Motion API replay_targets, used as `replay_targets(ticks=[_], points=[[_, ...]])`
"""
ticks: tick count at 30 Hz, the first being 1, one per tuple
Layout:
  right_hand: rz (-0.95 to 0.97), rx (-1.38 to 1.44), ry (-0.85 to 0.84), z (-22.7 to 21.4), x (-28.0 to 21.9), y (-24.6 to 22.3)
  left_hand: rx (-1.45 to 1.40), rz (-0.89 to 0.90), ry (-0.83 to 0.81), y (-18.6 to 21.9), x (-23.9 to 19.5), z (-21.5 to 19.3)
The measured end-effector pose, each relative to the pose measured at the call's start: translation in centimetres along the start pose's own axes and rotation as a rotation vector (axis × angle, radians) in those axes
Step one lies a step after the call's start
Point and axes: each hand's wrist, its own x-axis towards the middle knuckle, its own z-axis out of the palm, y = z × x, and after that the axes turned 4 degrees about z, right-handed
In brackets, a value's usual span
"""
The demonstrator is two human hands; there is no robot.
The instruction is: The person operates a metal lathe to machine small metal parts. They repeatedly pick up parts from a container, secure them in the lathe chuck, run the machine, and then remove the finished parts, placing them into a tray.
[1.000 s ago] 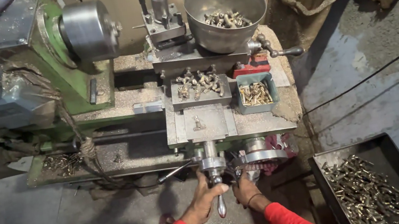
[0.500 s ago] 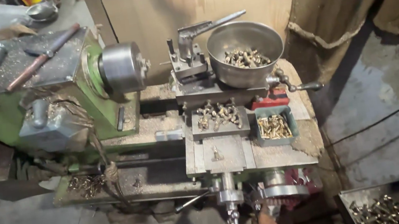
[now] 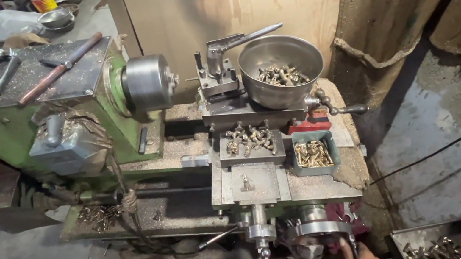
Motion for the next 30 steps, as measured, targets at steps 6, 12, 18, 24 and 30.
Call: replay_targets(ticks=[6, 12, 18, 24, 30], points=[[-0.258, 0.22, 0.058, -1.1, -6.5, -5.0, -0.007, -0.222, -0.084, 13.8, 15.8, -13.7], [-0.469, 0.239, 0.281, -6.0, -4.1, -7.5, -0.142, -0.793, -0.061, 9.4, 11.9, -10.5], [-0.278, 0.471, -0.415, -10.4, -3.3, -9.8, 0.0, -0.725, -0.017, 2.3, 9.2, -6.7], [-0.435, -0.178, -0.013, -12.5, -8.7, -15.2, 0.146, -0.35, 0.167, 8.7, 13.8, -12.4], [-0.556, 0.159, -0.243, -8.4, -1.5, -7.6, -0.064, -0.663, 0.095, 4.5, 13.1, -10.5]])
